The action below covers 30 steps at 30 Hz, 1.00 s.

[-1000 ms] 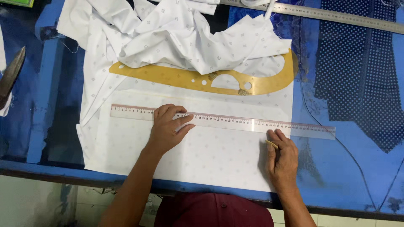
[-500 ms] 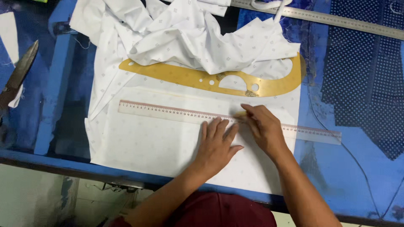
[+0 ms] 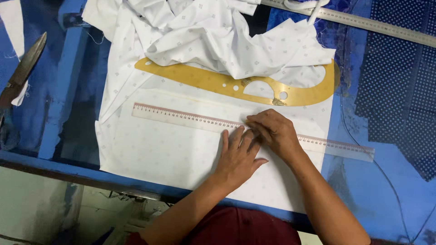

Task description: The person uses a ruler and a small piece of chalk to draw multiple lines on a white patterned fabric spread across a blue workbench. The person repeatedly repositions the ruler and a curved pattern template to mark different angles and curves on the fabric.

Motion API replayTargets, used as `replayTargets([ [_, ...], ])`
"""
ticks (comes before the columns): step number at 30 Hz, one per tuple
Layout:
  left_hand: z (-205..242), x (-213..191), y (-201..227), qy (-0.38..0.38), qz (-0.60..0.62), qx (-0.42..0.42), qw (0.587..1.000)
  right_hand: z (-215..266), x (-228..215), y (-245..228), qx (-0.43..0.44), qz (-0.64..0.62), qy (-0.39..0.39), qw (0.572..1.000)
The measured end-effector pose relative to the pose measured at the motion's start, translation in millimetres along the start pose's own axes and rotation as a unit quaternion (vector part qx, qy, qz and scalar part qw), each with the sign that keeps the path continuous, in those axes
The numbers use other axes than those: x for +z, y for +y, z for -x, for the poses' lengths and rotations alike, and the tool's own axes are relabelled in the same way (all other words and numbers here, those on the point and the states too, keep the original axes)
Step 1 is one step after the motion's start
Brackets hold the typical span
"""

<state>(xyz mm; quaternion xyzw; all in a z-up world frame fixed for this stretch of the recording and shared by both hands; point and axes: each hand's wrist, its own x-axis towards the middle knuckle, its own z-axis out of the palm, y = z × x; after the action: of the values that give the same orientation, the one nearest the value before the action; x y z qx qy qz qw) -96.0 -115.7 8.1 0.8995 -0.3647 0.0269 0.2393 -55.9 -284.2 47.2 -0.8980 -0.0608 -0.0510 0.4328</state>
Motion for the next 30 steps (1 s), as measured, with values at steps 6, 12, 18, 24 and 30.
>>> replayTargets([
  [6,-3.3,-8.2,2.9,-0.046,-0.006,-0.015,0.999,11.0,-25.7,3.2,-0.039,0.086,0.002,0.996],
  [12,-4.9,-11.4,2.2,-0.103,0.019,-0.026,0.994,41.4,-75.9,23.5,0.044,0.122,-0.005,0.992],
  [18,-8.0,-17.8,4.0,0.014,-0.105,0.004,0.994,78.3,-122.2,87.1,0.003,0.165,-0.057,0.985],
  [24,-11.9,-12.6,-2.6,0.033,-0.124,0.022,0.991,89.4,-152.3,82.5,-0.023,0.223,-0.054,0.973],
  [30,-26.3,1.4,-29.0,-0.060,-0.050,0.011,0.997,92.1,-167.1,51.2,-0.023,0.161,0.051,0.985],
])
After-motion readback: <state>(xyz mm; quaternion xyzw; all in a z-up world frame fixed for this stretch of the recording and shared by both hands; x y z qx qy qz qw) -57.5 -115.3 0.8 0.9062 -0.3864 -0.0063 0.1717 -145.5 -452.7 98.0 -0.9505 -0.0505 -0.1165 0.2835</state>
